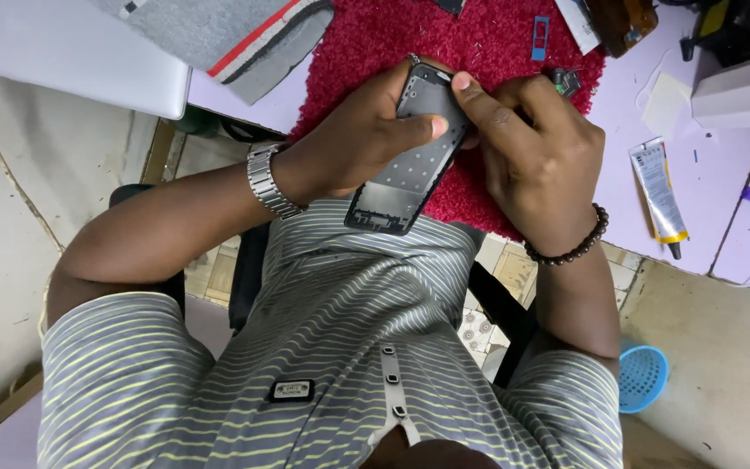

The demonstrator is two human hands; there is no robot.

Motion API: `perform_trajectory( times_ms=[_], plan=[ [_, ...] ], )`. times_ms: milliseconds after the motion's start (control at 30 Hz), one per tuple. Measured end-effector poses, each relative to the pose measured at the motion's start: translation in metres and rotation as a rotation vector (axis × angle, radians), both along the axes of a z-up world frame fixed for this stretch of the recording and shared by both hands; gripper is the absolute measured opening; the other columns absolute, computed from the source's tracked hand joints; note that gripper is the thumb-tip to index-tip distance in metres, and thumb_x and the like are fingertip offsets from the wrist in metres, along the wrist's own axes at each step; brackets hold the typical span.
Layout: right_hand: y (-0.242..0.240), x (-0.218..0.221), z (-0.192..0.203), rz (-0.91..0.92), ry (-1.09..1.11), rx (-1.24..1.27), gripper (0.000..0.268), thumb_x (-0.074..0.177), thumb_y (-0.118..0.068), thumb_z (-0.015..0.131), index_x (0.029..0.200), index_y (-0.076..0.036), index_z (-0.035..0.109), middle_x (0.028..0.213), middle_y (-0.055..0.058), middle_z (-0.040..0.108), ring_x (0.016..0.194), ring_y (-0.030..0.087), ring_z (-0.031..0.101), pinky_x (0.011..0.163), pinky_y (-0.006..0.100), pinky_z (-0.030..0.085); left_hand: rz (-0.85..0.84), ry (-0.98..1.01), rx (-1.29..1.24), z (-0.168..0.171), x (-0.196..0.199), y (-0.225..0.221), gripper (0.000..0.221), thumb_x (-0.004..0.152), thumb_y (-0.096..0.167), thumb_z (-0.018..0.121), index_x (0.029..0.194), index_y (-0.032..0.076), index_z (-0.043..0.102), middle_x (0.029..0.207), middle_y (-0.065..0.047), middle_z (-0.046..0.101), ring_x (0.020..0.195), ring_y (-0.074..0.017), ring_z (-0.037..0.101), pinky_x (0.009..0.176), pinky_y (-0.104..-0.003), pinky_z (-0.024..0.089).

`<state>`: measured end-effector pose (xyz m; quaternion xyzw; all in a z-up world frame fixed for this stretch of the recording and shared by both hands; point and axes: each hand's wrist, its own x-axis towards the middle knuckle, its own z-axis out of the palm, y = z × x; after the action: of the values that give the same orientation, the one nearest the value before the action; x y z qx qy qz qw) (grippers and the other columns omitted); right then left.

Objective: Disassembling a mobile phone to remove the screen, battery, and internal frame components.

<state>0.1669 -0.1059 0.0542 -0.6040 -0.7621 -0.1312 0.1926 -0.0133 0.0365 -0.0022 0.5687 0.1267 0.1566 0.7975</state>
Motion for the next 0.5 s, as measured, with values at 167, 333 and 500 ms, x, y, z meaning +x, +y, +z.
perform_trajectory(
  times_ms=[167,333,500],
  plan=[
    [0.0044,-0.0029,0.0008,0.026,0.016,0.002,0.027,0.120,0.006,0.069,0.144,-0.006,0.076,0.106,0.012,0.062,0.083,0.027,0.063,0.064,0.038,0.049,-0.025,-0.094,0.120,0.0012,0.0000,0.0006,0.037,0.108,0.020,0.060,0.143,0.011,0.052,0.125,-0.004,0.066,0.107,-0.0110,0.063,0.099,-0.031,0.056],
    [0.0079,-0.0085,0.0000,0.019,-0.049,0.033,0.024,0.120,0.001,0.071,0.141,-0.008,0.077,0.105,0.011,0.064,0.081,0.026,0.064,0.063,0.037,0.047,-0.033,-0.029,0.065,-0.0057,0.0037,-0.0010,0.030,0.106,0.015,0.062,0.135,0.013,0.056,0.099,0.004,0.059,0.085,-0.0059,0.053,0.074,-0.025,0.048],
    [0.0052,0.0000,-0.0034,0.062,-0.042,0.045,0.030,0.119,0.006,0.073,0.144,-0.009,0.077,0.107,0.013,0.067,0.086,0.026,0.067,0.068,0.037,0.052,-0.071,-0.092,0.024,-0.0042,0.0017,0.0010,0.036,0.107,0.018,0.062,0.141,0.010,0.055,0.114,-0.002,0.066,0.102,-0.0109,0.062,0.090,-0.028,0.054]
  ],
)
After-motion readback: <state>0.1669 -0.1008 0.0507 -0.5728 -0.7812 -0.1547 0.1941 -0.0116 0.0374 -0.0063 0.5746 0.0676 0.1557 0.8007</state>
